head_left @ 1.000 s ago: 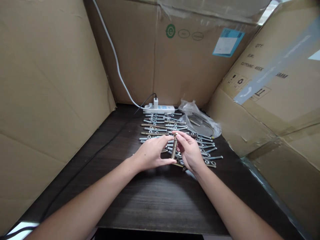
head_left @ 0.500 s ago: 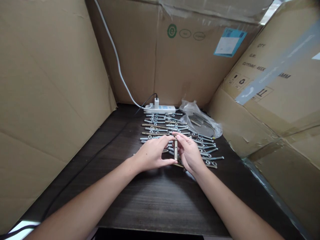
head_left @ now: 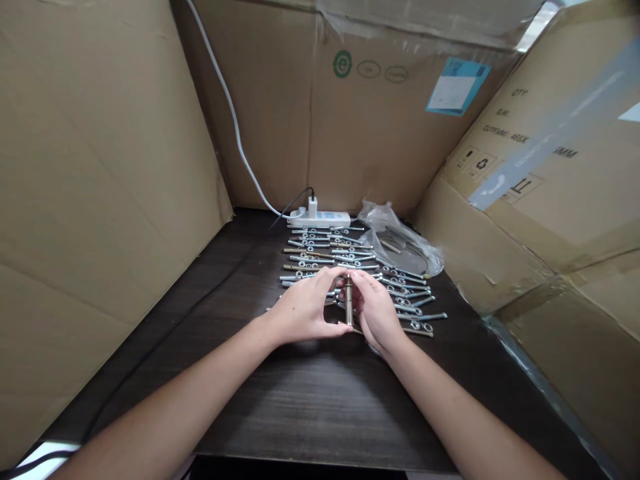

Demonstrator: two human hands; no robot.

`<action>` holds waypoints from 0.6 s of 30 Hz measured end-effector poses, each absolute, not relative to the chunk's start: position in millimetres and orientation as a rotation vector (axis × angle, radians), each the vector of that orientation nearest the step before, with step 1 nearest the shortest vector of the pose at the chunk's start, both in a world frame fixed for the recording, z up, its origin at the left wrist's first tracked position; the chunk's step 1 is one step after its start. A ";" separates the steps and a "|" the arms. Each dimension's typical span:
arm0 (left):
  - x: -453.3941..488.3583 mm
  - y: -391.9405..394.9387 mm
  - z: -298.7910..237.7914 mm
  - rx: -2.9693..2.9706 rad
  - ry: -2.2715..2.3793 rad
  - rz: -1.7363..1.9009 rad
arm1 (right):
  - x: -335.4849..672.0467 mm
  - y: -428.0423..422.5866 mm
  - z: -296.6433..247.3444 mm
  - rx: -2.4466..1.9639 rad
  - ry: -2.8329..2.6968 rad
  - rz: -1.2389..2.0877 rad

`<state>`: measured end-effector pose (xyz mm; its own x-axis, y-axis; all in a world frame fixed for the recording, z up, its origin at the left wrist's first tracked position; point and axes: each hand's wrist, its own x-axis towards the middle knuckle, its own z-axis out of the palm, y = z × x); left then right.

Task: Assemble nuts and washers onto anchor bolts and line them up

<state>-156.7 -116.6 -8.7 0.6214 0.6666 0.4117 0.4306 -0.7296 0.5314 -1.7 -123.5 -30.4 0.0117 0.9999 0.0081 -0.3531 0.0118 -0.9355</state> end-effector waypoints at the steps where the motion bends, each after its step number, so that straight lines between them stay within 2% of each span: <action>1: -156.7 -116.6 -8.8 2.474 0.880 0.836 | -1.5 -123.9 -29.9 -0.928 -0.935 1.357; 8: -156.1 -116.7 -11.0 2.558 0.935 0.728 | -2.8 -126.1 -30.0 -0.957 -0.943 1.363; 18: -158.0 -117.5 -12.4 2.588 0.904 0.789 | -2.6 -126.0 -31.3 -0.886 -0.962 1.509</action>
